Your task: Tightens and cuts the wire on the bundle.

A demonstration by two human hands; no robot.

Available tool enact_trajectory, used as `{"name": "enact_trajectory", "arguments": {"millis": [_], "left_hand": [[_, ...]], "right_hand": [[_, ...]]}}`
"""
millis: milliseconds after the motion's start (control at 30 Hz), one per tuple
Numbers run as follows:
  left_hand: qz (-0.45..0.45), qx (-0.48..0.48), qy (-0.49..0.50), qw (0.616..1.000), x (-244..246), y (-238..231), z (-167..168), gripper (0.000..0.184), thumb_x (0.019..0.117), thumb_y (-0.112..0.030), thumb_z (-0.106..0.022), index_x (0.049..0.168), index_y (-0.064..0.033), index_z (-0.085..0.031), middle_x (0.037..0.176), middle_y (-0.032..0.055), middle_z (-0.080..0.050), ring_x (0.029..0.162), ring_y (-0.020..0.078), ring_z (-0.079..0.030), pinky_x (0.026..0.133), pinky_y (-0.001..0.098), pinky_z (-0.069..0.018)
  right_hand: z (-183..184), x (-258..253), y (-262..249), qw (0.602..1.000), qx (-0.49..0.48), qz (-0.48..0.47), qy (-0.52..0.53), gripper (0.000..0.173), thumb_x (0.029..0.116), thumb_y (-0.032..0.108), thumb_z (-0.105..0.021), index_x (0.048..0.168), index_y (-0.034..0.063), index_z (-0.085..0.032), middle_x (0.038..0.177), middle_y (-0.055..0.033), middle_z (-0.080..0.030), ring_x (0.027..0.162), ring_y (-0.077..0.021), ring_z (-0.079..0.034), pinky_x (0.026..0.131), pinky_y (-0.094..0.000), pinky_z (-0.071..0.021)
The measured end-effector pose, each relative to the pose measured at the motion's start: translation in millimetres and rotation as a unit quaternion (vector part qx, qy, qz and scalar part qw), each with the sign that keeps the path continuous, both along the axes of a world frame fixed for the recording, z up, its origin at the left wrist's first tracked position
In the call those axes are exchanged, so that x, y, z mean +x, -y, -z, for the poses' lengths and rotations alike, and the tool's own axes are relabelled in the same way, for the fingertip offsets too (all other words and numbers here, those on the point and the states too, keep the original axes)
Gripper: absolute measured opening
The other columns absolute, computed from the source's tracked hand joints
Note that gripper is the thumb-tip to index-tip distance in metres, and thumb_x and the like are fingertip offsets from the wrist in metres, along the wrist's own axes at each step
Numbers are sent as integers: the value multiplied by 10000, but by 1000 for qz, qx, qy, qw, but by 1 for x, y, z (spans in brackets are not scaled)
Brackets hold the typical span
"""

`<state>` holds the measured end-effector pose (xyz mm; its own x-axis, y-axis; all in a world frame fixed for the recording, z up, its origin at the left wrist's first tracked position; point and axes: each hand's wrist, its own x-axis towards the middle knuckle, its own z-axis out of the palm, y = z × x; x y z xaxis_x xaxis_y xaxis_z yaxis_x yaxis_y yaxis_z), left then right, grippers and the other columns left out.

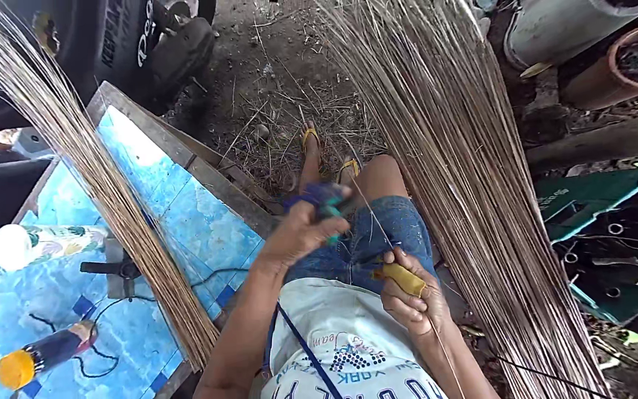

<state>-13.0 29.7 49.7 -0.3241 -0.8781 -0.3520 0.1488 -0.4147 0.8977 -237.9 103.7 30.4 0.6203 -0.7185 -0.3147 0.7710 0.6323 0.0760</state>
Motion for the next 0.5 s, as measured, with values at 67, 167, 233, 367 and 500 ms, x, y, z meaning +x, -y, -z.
{"name": "enact_trajectory", "arguments": {"millis": [67, 167, 233, 367, 500], "left_hand": [[79, 39, -72, 994, -20, -10, 1, 134, 909, -36, -685, 1034, -83, -700, 871, -81, -719, 714, -45, -626, 634, 142, -520], [53, 95, -150, 983, -28, -14, 2, 93, 942, -95, -674, 1001, -145, -726, 872, -95, -725, 607, -94, -542, 512, 84, -414], [6, 56, -95, 994, -13, 3, 11, 93, 976, -201, -645, 1049, -171, -694, 858, -87, -700, 534, -80, -472, 461, 92, -382], [-104, 0, -42, 994, 30, 58, 33, 129, 1030, -187, -551, 1067, -104, -643, 832, -57, -675, 487, -40, -453, 432, 122, -382], [-169, -38, 28, 985, 23, 72, 44, 85, 1021, -97, -576, 1022, -71, -657, 762, -46, -654, 457, -41, -417, 402, 119, -346]], "right_hand": [[-5, 4, 7, 999, -8, -34, -5, 312, 1061, 308, -520, 1084, 64, -715, 611, 58, -604, 417, 38, -513, 391, -99, -426], [-11, 3, 7, 998, -18, -67, 1, 288, 1052, 281, -545, 1105, 52, -711, 638, 53, -623, 418, 38, -517, 384, -104, -430], [-12, 0, -5, 996, -5, -88, 27, 314, 1057, 282, -533, 1130, 32, -709, 606, 61, -602, 422, 39, -527, 385, -102, -432], [-8, 0, -22, 991, 37, -106, 72, 319, 1062, 299, -518, 1126, 38, -689, 601, 57, -585, 431, 27, -548, 400, -106, -456], [-6, 5, -18, 991, 47, -96, 82, 318, 1072, 299, -496, 1126, 44, -677, 588, 59, -567, 419, 25, -536, 393, -104, -444]]}}
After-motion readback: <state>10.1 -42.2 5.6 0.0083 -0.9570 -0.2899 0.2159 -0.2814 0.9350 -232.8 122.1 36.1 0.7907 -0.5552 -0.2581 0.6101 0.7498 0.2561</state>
